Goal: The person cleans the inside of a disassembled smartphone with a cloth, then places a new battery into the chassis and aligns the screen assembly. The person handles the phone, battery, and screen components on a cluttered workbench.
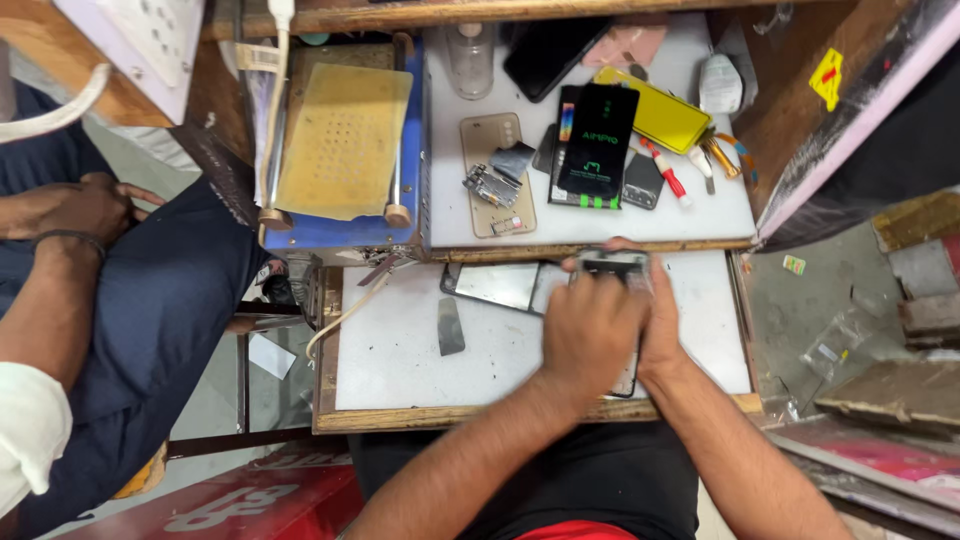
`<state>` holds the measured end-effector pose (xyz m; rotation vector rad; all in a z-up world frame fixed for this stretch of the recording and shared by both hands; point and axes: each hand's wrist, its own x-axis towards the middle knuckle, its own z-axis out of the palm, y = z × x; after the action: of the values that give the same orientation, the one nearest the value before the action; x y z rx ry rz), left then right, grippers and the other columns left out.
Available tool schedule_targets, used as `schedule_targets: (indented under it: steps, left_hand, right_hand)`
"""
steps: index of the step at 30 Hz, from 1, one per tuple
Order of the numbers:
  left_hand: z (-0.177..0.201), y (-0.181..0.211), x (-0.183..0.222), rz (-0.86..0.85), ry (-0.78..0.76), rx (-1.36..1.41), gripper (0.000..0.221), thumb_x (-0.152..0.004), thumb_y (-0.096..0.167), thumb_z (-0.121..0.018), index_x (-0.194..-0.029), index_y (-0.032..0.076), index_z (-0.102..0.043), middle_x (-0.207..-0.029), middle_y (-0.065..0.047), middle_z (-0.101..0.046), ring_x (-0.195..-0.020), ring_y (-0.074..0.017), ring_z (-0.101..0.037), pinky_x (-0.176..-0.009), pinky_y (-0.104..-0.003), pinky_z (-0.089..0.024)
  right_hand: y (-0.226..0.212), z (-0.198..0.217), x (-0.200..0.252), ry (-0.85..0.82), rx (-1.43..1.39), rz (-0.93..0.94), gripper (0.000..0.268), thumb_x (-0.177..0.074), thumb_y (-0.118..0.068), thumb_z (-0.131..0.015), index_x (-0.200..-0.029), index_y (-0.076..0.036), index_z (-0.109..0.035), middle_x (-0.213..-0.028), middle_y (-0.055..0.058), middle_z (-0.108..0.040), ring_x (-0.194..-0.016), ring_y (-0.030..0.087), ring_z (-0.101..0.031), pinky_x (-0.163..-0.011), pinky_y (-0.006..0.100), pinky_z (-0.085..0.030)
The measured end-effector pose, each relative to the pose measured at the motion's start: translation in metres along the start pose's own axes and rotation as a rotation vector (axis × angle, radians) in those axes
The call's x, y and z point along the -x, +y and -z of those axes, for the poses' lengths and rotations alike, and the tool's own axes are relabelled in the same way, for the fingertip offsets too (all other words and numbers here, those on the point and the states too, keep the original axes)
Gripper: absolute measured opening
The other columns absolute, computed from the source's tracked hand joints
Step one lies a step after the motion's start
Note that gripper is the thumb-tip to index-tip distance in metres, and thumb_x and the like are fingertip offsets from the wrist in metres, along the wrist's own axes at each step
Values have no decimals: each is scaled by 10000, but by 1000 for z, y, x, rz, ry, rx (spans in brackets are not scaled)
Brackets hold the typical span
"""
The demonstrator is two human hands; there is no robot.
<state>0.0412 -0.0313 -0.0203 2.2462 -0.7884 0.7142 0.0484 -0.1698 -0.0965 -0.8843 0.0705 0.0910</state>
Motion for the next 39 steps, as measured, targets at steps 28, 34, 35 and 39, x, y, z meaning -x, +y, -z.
schedule_targets:
  steps: [28, 34, 35, 39]
  left_hand:
    - [4, -27, 79, 142, -74, -154, 238, -762, 58, -676, -991, 120, -687, -967, -60, -630, -890, -282, -572, -799, -466, -419]
    - [-17, -52, 51, 92, 43, -145, 273, -806, 17, -670, -1069, 90, -680, -1078, -50, -637, -985, -268, -580, -884, -461, -421]
    - [-13, -49, 50, 72, 59, -140, 259, -834, 22, -668, -1085, 85, -676, -1103, -49, -636, -1012, -261, -585, -907, -459, -426]
    - [11, -24, 72, 86, -130, -202, 286, -800, 71, -653, -1080, 75, -712, -1047, -63, -639, -963, -273, -581, -863, -472, -422]
  right_hand:
    - [8, -6, 4, -169, 247, 221, 665, -1046, -664, -398, -1358, -81, -468, -1364, 275, -620, -1123, 300, -666, -957, 433, -596]
    - [9, -7, 6, -165, 344, 268, 665, -1082, -662, -406, -1370, -65, -458, -1396, 273, -592, -1227, 288, -642, -1067, 425, -560]
    - [8, -8, 8, -158, 363, 277, 667, -1082, -662, -410, -1367, -63, -463, -1393, 280, -601, -1220, 291, -649, -1066, 426, -561]
    - [3, -14, 10, -139, 345, 249, 684, -1051, -675, -417, -1349, -62, -467, -1389, 293, -611, -1139, 294, -675, -967, 436, -601]
